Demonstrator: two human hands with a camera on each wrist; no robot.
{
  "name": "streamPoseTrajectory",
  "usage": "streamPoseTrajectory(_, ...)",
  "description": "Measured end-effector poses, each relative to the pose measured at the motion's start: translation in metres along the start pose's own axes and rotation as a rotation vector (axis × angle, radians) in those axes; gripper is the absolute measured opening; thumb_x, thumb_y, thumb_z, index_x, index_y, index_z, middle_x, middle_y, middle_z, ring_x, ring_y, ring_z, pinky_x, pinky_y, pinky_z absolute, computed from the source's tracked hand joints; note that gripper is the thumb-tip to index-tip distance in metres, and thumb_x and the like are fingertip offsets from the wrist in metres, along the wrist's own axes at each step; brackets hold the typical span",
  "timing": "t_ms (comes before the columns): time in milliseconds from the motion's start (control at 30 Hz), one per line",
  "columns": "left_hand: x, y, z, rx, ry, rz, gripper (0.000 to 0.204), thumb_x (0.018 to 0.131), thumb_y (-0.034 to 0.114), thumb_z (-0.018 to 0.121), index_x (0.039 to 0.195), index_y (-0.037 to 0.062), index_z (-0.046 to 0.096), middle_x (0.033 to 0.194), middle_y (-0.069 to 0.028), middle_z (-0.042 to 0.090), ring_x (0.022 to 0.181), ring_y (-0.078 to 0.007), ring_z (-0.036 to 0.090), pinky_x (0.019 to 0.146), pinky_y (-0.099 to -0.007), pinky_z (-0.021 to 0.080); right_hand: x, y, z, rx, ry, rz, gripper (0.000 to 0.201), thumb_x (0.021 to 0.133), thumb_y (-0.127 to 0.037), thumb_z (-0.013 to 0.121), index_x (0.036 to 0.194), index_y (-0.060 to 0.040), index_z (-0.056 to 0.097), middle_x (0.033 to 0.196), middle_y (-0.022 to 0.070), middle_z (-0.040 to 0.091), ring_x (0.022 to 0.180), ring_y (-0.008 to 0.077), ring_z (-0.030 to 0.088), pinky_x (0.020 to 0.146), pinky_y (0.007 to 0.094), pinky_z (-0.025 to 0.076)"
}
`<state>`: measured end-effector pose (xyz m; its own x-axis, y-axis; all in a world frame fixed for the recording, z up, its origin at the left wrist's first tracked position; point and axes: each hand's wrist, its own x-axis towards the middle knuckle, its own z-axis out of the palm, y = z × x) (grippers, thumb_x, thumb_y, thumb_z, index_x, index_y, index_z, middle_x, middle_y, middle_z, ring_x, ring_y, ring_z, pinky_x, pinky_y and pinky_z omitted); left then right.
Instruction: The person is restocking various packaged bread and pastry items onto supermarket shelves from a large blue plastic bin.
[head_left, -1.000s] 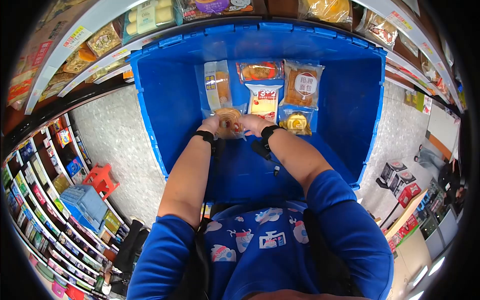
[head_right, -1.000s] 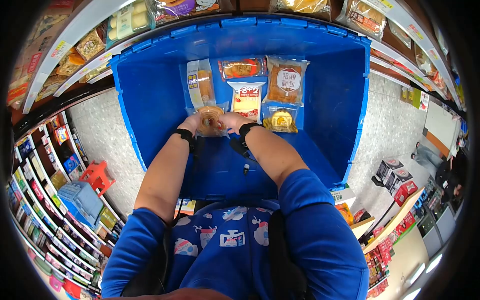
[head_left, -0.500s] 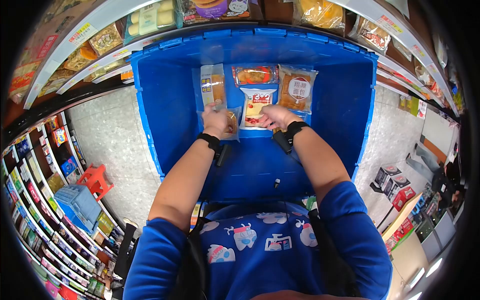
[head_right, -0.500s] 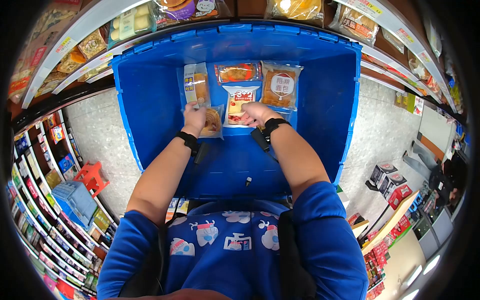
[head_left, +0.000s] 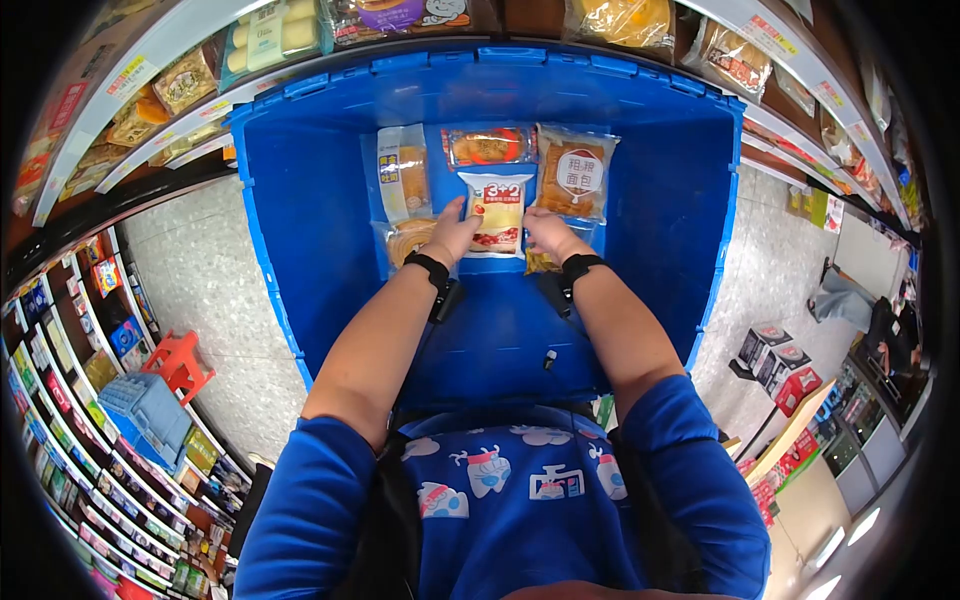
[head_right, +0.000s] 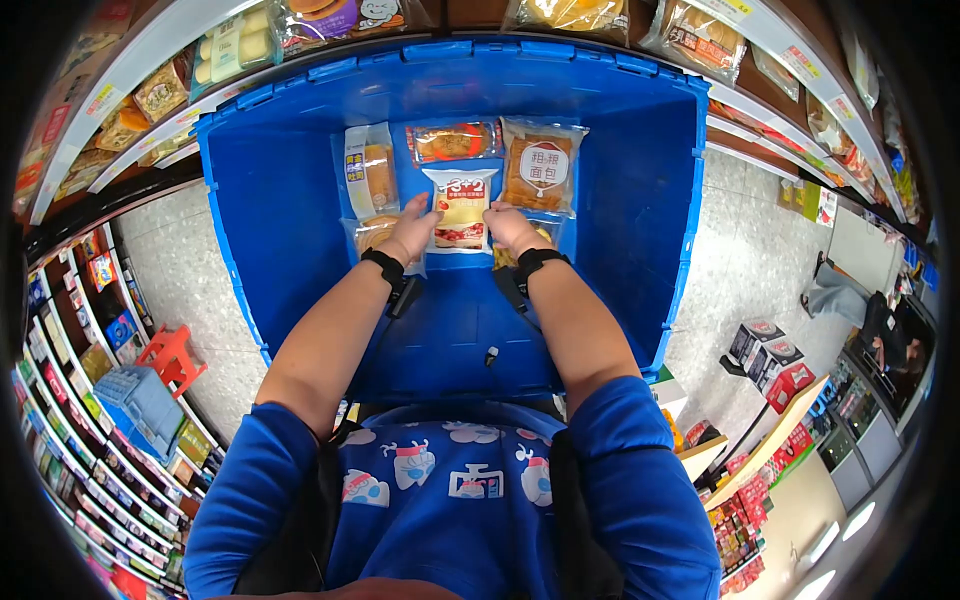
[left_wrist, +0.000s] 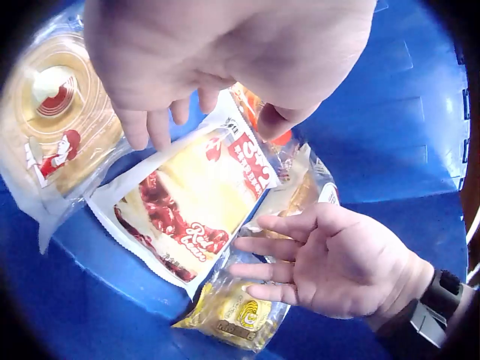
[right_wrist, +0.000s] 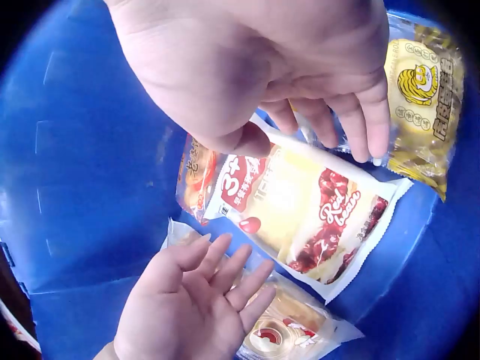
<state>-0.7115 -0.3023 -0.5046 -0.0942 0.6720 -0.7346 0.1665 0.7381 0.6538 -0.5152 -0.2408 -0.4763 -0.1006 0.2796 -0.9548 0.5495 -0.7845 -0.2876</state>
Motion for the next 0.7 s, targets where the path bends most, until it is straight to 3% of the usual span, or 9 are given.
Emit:
streamPoseTrajectory(133, 0.012, -0.017, 0.01, -0.09, 0.009, -0.042, 0.069, 0.082, 0.029, 0.061, 0.14, -0.0011, 0.036, 0.137, -0.0244, 0.045, 0.127, -0.0335, 0.045, 0.105, -0.0341, 0.035, 0.004, 0.001, 0.007, 0.051, 0.02, 0.022, 0.067, 0.088, -0.03, 0.049, 0.147, -0.0096, 0.027, 0.128, 0.008, 0.051, 0.099, 0.0202, 0.054, 0.078, 0.0353, 0.048)
streamPoseTrajectory(200, 0.015, -0.016, 0.014, -0.179, -0.078, -0.022, 0.07, 0.082, 0.03, 0.06, 0.139, -0.0026, 0.036, 0.133, -0.0241, 0.05, 0.125, -0.0341, 0.048, 0.103, -0.0342, 0.037, 0.004, -0.002, 0.008, 0.056, 0.011, 0.021, 0.07, 0.087, -0.03, 0.05, 0.149, -0.0099, 0.023, 0.128, 0.0082, 0.05, 0.098, 0.0198, 0.053, 0.079, 0.0363, 0.047)
streamPoseTrajectory(267, 0.017, -0.013, 0.019, -0.112, -0.045, 0.004, 0.071, 0.082, 0.031, 0.06, 0.139, -0.0031, 0.036, 0.131, -0.024, 0.052, 0.124, -0.0344, 0.049, 0.103, -0.0346, 0.037, 0.002, -0.005, 0.011, 0.091, 0.052, 0.029, 0.072, 0.087, -0.029, 0.05, 0.15, -0.0102, 0.02, 0.127, 0.0089, 0.051, 0.101, 0.0211, 0.052, 0.082, 0.0383, 0.046)
streamPoseTrajectory(433, 0.022, -0.014, 0.016, 0.038, 0.042, -0.016, 0.073, 0.081, 0.033, 0.061, 0.139, -0.0034, 0.035, 0.133, -0.0244, 0.05, 0.125, -0.0346, 0.048, 0.103, -0.0349, 0.037, 0.026, 0.002, 0.018, 0.115, 0.073, -0.053, 0.073, 0.086, -0.024, 0.051, 0.149, -0.0063, 0.018, 0.13, 0.0148, 0.051, 0.111, 0.0236, 0.051, 0.089, 0.0348, 0.043)
streamPoseTrajectory(600, 0.03, -0.025, 0.015, -0.053, 0.095, -0.058, 0.074, 0.081, 0.031, 0.061, 0.14, -0.0031, 0.034, 0.14, -0.0242, 0.042, 0.128, -0.033, 0.044, 0.104, -0.0339, 0.036, 0.029, 0.005, 0.022, 0.16, 0.103, -0.099, 0.072, 0.086, -0.019, 0.05, 0.147, 0.0004, 0.018, 0.135, 0.0216, 0.046, 0.122, 0.0266, 0.047, 0.098, 0.0315, 0.039)
streamPoseTrajectory(700, 0.03, -0.026, 0.015, -0.178, 0.066, -0.14, 0.072, 0.081, 0.029, 0.062, 0.139, -0.0036, 0.035, 0.135, -0.024, 0.048, 0.123, -0.0318, 0.049, 0.101, -0.0331, 0.039, 0.027, 0.004, 0.022, 0.309, 0.083, -0.081, 0.069, 0.087, -0.016, 0.049, 0.146, 0.003, 0.021, 0.137, 0.0226, 0.044, 0.127, 0.0289, 0.043, 0.103, 0.0333, 0.035)
